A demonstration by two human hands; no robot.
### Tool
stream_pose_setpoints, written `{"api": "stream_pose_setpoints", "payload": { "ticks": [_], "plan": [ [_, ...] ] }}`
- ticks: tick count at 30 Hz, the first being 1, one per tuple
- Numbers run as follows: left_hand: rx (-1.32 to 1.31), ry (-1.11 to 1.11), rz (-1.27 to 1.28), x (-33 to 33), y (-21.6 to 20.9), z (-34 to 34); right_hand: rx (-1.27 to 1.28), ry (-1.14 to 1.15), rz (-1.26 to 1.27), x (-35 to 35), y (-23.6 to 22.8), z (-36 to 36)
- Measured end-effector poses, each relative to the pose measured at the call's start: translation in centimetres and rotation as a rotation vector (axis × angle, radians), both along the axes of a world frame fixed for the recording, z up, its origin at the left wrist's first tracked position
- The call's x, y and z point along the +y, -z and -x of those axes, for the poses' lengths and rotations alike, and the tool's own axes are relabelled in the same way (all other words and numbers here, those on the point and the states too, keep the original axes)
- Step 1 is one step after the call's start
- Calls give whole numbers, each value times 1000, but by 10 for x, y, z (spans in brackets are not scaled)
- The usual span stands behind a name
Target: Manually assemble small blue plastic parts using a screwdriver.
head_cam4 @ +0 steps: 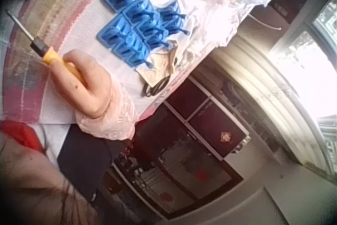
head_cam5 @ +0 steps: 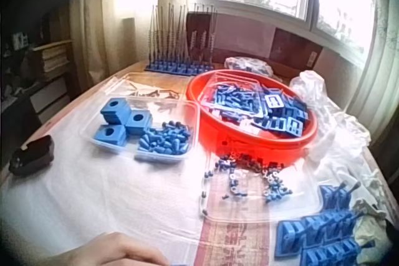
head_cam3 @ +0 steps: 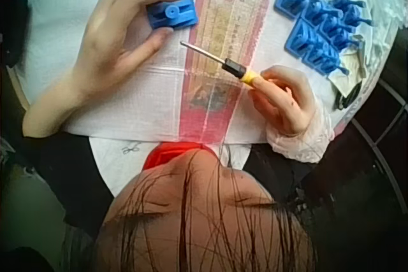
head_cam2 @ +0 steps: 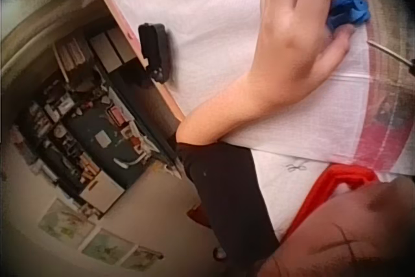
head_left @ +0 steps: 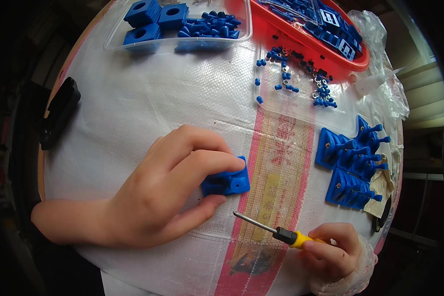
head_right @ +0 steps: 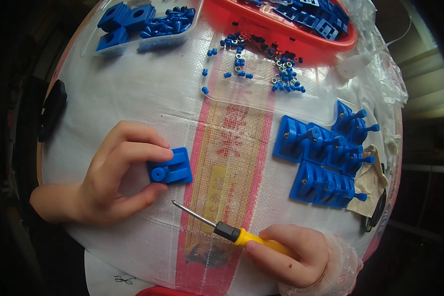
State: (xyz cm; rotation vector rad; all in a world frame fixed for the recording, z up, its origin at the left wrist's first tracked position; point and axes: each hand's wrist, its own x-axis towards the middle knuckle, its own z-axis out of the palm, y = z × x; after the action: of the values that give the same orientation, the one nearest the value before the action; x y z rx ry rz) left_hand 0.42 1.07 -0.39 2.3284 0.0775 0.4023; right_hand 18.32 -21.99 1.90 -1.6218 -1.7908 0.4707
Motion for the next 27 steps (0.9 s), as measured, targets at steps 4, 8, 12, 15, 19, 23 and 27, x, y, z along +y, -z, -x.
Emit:
{"api": "stream_pose_setpoints", "payload": {
  "ticks": [4, 8, 12, 15, 19, 23, 27],
  "plan": [
    [45, 31, -10, 0, -2, -2, -12, 19, 3, -1, 2, 1],
    [111, 25, -10, -2, -6, -2, -5, 31, 14, 0, 2, 0],
    [128, 42, 21, -1, -7, -2, 21, 53, 10, 0, 2, 1],
    [128, 62, 59, -1, -5, -2, 11, 66, -14, -3, 8, 1],
    [126, 60, 53, -1, -5, -1, 11, 48, -10, -2, 6, 0],
    [147, 66, 61, 0, -4, -1, 13, 87, 5, -1, 4, 2],
    [132, 75, 57, 0, -3, -2, 25, 105, 32, -2, 3, 4]
  ]
}}
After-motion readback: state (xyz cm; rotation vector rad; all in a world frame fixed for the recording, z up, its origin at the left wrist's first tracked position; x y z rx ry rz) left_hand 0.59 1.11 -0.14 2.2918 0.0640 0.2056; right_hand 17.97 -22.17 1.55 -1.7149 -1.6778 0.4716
